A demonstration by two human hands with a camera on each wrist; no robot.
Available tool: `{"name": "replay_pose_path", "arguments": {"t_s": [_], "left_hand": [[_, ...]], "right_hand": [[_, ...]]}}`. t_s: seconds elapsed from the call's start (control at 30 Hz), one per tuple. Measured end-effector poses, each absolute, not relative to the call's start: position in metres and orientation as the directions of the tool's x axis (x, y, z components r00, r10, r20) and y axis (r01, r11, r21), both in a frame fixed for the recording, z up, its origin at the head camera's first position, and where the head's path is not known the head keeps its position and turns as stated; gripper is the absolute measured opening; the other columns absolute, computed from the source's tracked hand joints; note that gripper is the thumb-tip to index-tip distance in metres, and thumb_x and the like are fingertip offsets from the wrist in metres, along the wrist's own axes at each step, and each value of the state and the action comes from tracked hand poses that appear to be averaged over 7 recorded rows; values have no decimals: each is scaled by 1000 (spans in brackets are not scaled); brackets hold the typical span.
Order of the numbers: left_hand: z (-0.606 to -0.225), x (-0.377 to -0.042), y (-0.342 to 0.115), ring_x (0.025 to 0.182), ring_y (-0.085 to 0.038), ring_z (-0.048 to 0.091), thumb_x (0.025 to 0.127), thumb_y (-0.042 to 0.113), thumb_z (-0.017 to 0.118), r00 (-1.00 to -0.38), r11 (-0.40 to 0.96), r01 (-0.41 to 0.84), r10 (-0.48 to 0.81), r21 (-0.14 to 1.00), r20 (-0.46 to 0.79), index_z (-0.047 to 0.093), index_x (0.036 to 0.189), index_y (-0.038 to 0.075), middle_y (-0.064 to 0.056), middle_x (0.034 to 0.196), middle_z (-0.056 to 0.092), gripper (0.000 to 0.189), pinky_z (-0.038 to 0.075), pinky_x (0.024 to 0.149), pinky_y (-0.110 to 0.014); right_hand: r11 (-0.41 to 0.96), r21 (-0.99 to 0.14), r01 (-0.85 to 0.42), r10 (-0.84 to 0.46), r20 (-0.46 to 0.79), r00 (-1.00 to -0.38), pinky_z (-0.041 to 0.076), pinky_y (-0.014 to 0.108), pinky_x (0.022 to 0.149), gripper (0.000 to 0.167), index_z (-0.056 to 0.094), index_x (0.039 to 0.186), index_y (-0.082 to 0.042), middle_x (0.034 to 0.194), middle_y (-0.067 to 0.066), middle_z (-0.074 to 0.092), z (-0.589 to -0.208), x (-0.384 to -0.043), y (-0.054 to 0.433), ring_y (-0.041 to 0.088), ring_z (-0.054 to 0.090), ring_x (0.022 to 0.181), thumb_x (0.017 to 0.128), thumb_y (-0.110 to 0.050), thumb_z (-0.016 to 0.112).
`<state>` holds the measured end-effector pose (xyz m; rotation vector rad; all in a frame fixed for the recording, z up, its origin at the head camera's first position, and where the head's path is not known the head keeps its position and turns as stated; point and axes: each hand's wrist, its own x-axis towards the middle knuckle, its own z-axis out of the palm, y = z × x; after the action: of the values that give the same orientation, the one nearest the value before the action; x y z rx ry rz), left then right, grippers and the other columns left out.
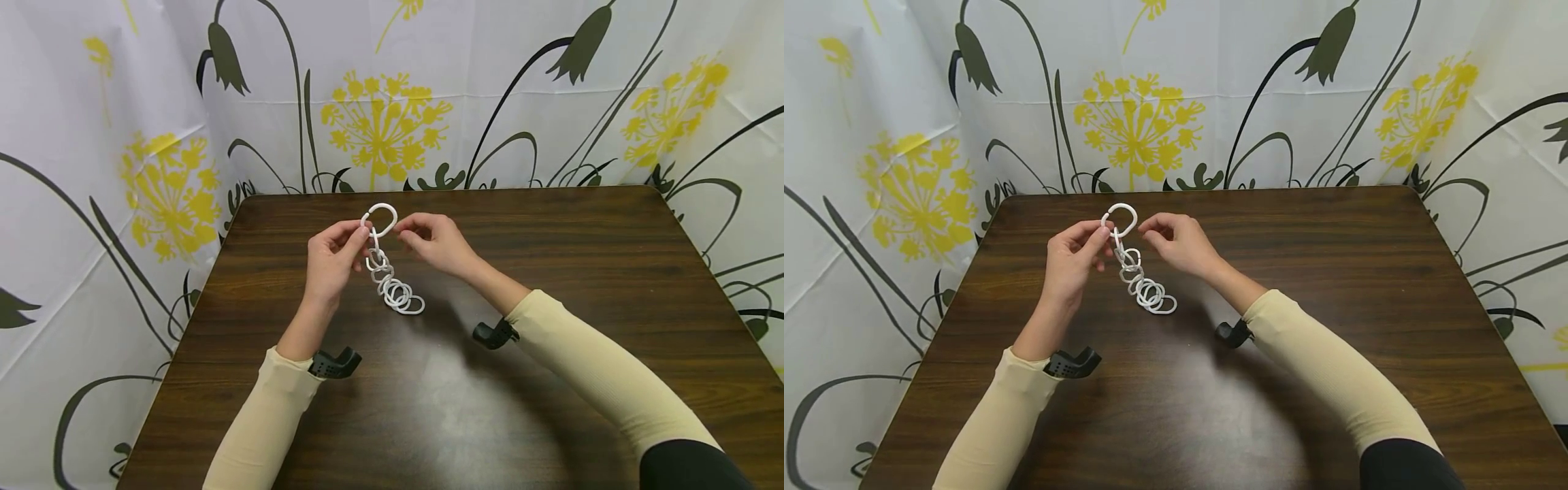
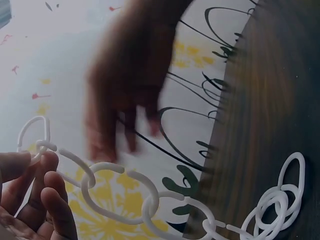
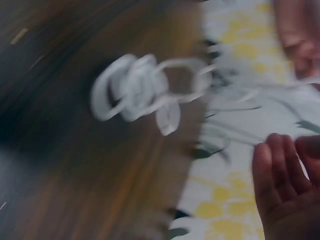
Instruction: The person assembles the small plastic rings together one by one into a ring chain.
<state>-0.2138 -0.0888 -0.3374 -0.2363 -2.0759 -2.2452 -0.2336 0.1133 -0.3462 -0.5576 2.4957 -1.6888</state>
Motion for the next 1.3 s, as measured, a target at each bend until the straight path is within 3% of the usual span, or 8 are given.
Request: {"name": "replay_pose_path", "arguments": {"t_s": [0.13, 0.23, 0.4, 0.53, 0.73, 0.83, 1.07, 1.3], "left_hand": [[-338, -211, -90, 60, -14, 58, 94, 9, 67, -983, -62, 171, 56, 983, 174, 68, 107, -9, 0, 80, 70, 22, 43, 43, -19], [-339, -209, -92, 62, -18, 58, 94, 10, 67, -981, -37, 183, 61, 982, 185, 69, 106, -7, 0, 81, 70, 21, 43, 43, -20], [-342, -203, -92, 63, -19, 57, 94, 12, 67, -977, -6, 203, 65, 979, 203, 70, 106, -6, 0, 81, 70, 21, 43, 44, -20], [-347, -198, -91, 63, -13, 57, 94, 11, 67, -974, 8, 218, 59, 976, 218, 70, 106, -5, 0, 81, 70, 20, 43, 44, -20], [-354, -190, -89, 66, -25, 58, 94, 11, 68, -969, 15, 239, 63, 971, 238, 70, 106, -4, -4, 86, 71, 20, 45, 44, -24], [-356, -187, -89, 66, -29, 57, 93, 11, 68, -967, 11, 248, 61, 969, 247, 70, 106, -4, -4, 86, 71, 19, 44, 44, -22], [-356, -186, -88, 63, -14, 56, 94, 10, 68, -965, 3, 253, 75, 967, 253, 70, 107, -6, 1, 90, 72, 21, 44, 45, -20], [-358, -185, -88, 64, -21, 57, 94, 10, 68, -962, -1, 264, 76, 965, 263, 70, 106, -5, 2, 93, 73, 20, 44, 45, -20]], "right_hand": [[546, -720, -429, -498, 134, -857, 54, 34, 79, 18, 72, 110, -5, 104, 5, 69, -380, -235, 118, 17, 64, 89, 96, -9, 62], [615, -579, -535, -610, 81, -788, 52, 40, 89, 23, 70, 116, -6, 114, 5, 65, -401, -234, 120, 20, 61, 105, 96, -9, 60], [631, -402, -664, -714, 34, -699, 47, 43, 99, 34, 63, 129, -9, 135, 7, 56, -428, -232, 121, 25, 51, 125, 96, -7, 56], [611, -315, -726, -763, 10, -647, 41, 49, 106, 50, 48, 145, -10, 151, 9, 42, -439, -230, 117, 31, 38, 137, 96, -7, 56], [614, -218, -759, -785, -63, -617, 35, 51, 110, 79, 35, 153, -17, 160, 1, 27, -446, -226, 115, 30, 26, 145, 83, 1, 65], [604, -188, -775, -796, -84, -600, 35, 53, 109, 80, 36, 153, -17, 160, 1, 26, -449, -226, 114, 30, 24, 145, 81, 3, 65], [627, -196, -754, -779, -136, -613, 35, 52, 109, 82, 31, 155, -19, 161, -1, 23, -453, -226, 113, 31, 26, 144, 82, 3, 63], [660, -135, -739, -751, -136, -646, 37, 51, 107, 81, 29, 156, -21, 162, -1, 20, -459, -226, 108, 29, 27, 143, 85, -2, 64]]}}
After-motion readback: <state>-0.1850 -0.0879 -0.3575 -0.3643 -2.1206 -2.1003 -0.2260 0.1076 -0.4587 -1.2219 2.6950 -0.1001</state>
